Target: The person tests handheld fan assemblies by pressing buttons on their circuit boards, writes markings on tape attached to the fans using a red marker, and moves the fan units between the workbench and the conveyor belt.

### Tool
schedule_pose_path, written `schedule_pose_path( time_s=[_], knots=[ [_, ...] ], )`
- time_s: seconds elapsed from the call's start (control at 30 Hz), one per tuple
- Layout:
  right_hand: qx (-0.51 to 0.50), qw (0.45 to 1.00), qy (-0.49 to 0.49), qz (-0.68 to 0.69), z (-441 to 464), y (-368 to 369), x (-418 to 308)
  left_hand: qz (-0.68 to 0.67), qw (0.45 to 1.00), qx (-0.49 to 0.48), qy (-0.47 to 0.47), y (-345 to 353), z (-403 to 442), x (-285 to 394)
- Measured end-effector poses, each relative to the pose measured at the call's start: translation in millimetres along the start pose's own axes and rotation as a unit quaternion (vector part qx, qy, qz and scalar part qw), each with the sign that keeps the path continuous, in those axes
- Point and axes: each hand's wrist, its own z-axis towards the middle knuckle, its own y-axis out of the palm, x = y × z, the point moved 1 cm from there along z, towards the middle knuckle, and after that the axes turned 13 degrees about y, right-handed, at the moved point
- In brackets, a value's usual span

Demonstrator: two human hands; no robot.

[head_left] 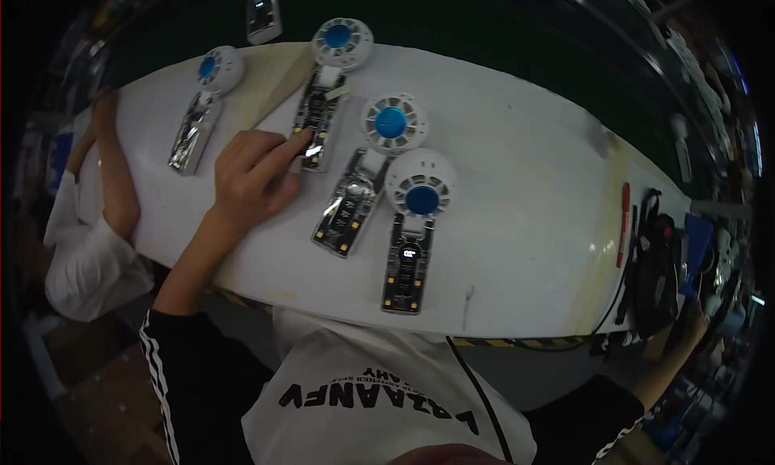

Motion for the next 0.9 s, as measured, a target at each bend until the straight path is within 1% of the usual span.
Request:
schedule_pose_path(
  time_s=[0.07, 0.13, 0.27, 0.33, 0.37, 0.4, 0.43, 0.47, 0.5, 0.53, 0.57, 0.6, 0.63, 0.7, 0.73, 0.77, 0.8, 0.83, 0.87, 0.9],
  knots=[
    [-0.004, 1.000, 0.000, 0.011, -22, 3, -6, 0.003, 1.000, -0.001, -0.005, -1, 1, 1],
    [0.018, 1.000, 0.006, 0.013, -46, 19, -18, 0.010, 1.000, 0.002, -0.005, -1, -1, -1],
    [0.092, 0.995, 0.026, 0.005, 12, -2, 5, -0.003, 1.000, 0.018, -0.012, 1, -2, -1],
    [0.138, 0.990, 0.037, -0.003, 25, -14, 16, -0.002, 1.000, 0.022, -0.009, 2, -4, -2],
    [0.163, 0.986, 0.040, -0.011, 8, -9, 17, -0.002, 1.000, 0.027, -0.006, 3, -5, -2],
    [0.190, 0.981, 0.040, -0.020, -10, -4, 18, -0.009, 0.999, 0.036, -0.015, 3, -6, -2],
    [0.218, 0.975, 0.035, -0.029, 18, -21, 27, -0.006, 0.999, 0.038, -0.008, 3, -6, -2],
    [0.246, 0.968, 0.028, -0.037, 33, -12, 21, -0.003, 0.999, 0.040, -0.003, 2, -7, -2],
    [0.274, 0.960, 0.020, -0.047, 13, 6, 15, -0.005, 0.999, 0.039, -0.006, 2, -7, -2],
    [0.302, 0.952, 0.002, -0.051, 6, 25, 7, -0.006, 0.998, 0.060, -0.023, 3, -9, -1],
    [0.328, 0.944, -0.020, -0.045, -9, 15, 18, -0.001, 0.998, 0.065, -0.008, 5, -10, -2],
    [0.347, 0.936, -0.043, -0.035, 1, 3, 22, 0.009, 0.998, 0.067, 0.005, 6, -11, -3],
    [0.361, 0.930, -0.057, -0.031, -19, 17, 23, 0.017, 0.997, 0.076, -0.013, 5, -11, -1],
    [0.398, 0.916, -0.039, -0.039, -17, 8, 23, -0.009, 0.996, 0.083, -0.016, 3, -7, 1],
    [0.417, 0.908, -0.026, -0.038, -17, 15, 19, -0.013, 0.997, 0.078, -0.012, 0, -9, 1],
    [0.438, 0.898, -0.013, -0.035, -31, 18, 21, -0.024, 0.996, 0.088, 0.019, -4, -10, 3],
    [0.386, 0.920, -0.061, -0.024, -42, 28, 10, -0.038, 0.993, 0.097, 0.049, -5, -9, 6],
    [0.334, 0.936, -0.114, -0.004, -53, 48, -13, -0.036, 0.993, 0.097, 0.054, -7, -9, 18],
    [0.246, 0.949, -0.184, 0.078, -73, 80, -34, -0.069, 0.988, 0.094, 0.101, -6, -6, 34],
    [0.154, 0.942, -0.251, 0.162, -98, 119, -58, -0.098, 0.979, 0.092, 0.150, -5, -3, 47]
  ],
)
